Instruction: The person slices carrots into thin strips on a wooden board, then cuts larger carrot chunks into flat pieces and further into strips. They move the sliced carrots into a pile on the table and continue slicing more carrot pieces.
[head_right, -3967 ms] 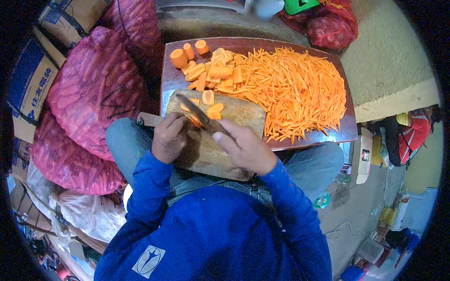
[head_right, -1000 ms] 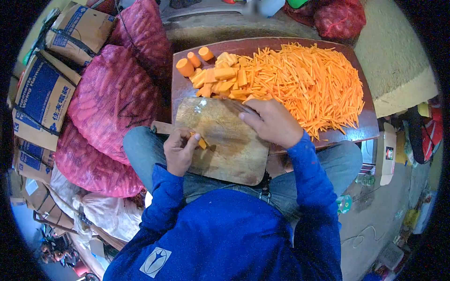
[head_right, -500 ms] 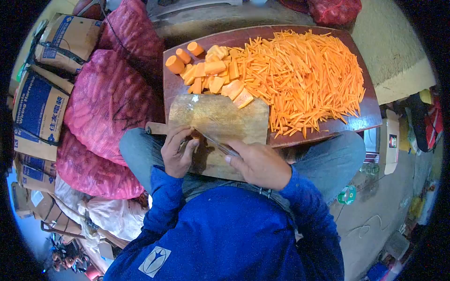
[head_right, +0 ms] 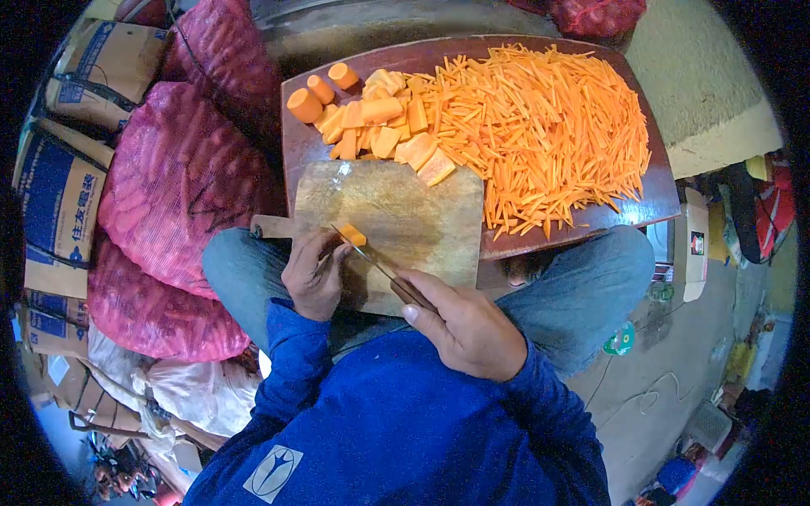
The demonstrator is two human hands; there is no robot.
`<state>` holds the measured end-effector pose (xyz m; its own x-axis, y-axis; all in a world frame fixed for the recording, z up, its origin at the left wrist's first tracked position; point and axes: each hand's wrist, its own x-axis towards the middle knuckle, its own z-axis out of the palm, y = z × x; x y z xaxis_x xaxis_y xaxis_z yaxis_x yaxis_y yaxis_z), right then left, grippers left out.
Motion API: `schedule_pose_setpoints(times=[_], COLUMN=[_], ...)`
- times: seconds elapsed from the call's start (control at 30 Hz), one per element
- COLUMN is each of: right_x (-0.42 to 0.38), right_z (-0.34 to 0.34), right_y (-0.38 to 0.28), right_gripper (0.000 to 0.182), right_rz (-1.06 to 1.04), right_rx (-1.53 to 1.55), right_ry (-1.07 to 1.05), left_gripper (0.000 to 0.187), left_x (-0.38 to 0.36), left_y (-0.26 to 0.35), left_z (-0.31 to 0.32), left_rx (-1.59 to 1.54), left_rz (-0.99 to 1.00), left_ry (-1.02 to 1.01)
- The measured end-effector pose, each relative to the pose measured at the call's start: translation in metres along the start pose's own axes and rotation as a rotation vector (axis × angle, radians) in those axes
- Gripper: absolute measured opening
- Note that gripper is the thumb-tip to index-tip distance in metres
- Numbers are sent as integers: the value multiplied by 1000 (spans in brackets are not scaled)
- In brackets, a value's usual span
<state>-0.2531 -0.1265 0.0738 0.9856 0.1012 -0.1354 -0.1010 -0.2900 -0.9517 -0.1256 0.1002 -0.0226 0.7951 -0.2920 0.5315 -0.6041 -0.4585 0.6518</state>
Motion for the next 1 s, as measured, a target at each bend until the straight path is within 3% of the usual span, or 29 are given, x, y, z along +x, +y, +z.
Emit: schedule_pose_setpoints(times=[0.13,0.33,0.7,0.83,0.87,0.93,1.0], right_x=[-4,0,33,60,69,69,68], right_z=[1,-4,10,18,20,18,10], right_y=[4,-6,3,18,25,24,5], right_gripper=[43,42,37,37,37,37,37], right_rz=[-47,92,9,90,12,-71,9], right_rx=[-82,-135,-179,-285,-296,-305,-175], right_ry=[22,-76,-53,-136,-112,-80,-50], left_gripper=[32,30,29,28,28,24,23], left_x=[1,-4,-4,-4,-4,-2,3], left_y=[-3,-9,-10,-6,-4,-1,0], left_z=[4,5,2,3,4,4,-3], left_rx=[16,-25,1,2,2,-26,-25], left_rz=[42,38,55,65,70,-38,-56], left_ry=[34,22,27,-4,-1,-7,-12])
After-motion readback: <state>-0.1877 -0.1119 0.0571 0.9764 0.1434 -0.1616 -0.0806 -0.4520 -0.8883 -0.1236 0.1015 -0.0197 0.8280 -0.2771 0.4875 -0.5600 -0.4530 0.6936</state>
